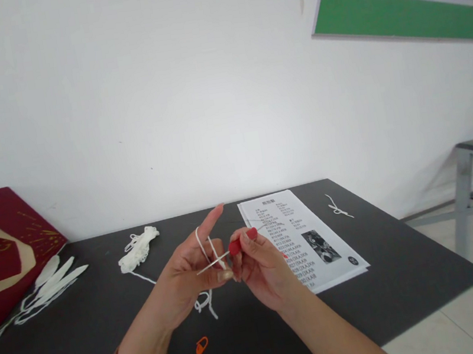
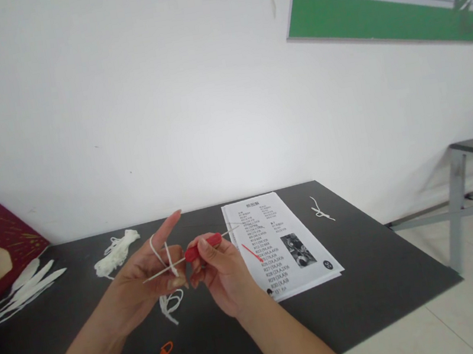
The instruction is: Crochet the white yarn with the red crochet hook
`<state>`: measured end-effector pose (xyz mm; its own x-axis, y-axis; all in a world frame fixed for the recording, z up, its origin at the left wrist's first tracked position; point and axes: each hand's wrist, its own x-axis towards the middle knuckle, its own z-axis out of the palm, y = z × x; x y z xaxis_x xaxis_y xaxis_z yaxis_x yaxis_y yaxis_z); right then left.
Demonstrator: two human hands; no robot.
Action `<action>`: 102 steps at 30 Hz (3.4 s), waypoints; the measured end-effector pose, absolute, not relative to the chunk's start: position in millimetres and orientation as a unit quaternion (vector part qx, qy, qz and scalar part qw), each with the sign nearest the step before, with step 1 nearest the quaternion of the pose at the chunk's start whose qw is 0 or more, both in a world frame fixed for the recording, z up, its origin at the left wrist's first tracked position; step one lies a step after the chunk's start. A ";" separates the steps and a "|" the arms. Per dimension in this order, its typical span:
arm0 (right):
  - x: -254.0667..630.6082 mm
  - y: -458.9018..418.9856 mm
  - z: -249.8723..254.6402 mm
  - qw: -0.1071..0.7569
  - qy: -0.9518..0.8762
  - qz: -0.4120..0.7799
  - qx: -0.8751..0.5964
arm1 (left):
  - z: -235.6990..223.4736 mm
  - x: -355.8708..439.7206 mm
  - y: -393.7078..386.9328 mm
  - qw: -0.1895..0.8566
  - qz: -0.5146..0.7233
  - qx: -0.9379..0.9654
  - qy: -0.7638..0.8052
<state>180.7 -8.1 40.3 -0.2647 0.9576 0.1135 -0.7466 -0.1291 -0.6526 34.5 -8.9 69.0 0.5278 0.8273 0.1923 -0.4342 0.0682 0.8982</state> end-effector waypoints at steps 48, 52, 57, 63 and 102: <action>178.7 -17.8 48.0 0.581 -0.320 0.740 -0.112 | 70.7 33.9 -9.7 0.696 0.432 0.555 0.143; 178.4 -17.8 49.4 0.592 -0.314 0.732 -0.122 | 70.2 36.8 -10.5 0.675 0.452 0.562 0.154; 178.6 -17.1 50.4 0.599 -0.308 0.727 -0.131 | 68.1 40.6 -11.7 0.651 0.483 0.561 0.170; 178.6 -16.9 49.2 0.590 -0.302 0.738 -0.127 | 66.8 40.5 -10.2 0.657 0.482 0.559 0.153; 178.1 -19.1 50.3 0.601 -0.269 0.742 -0.126 | 67.6 40.9 -8.8 0.666 0.491 0.539 0.156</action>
<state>178.1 -19.1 50.3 -0.2453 0.9598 0.1365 -0.8242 -0.1324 -0.5506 40.9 -8.8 67.6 0.4687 0.8229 0.3212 -0.4866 -0.0630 0.8714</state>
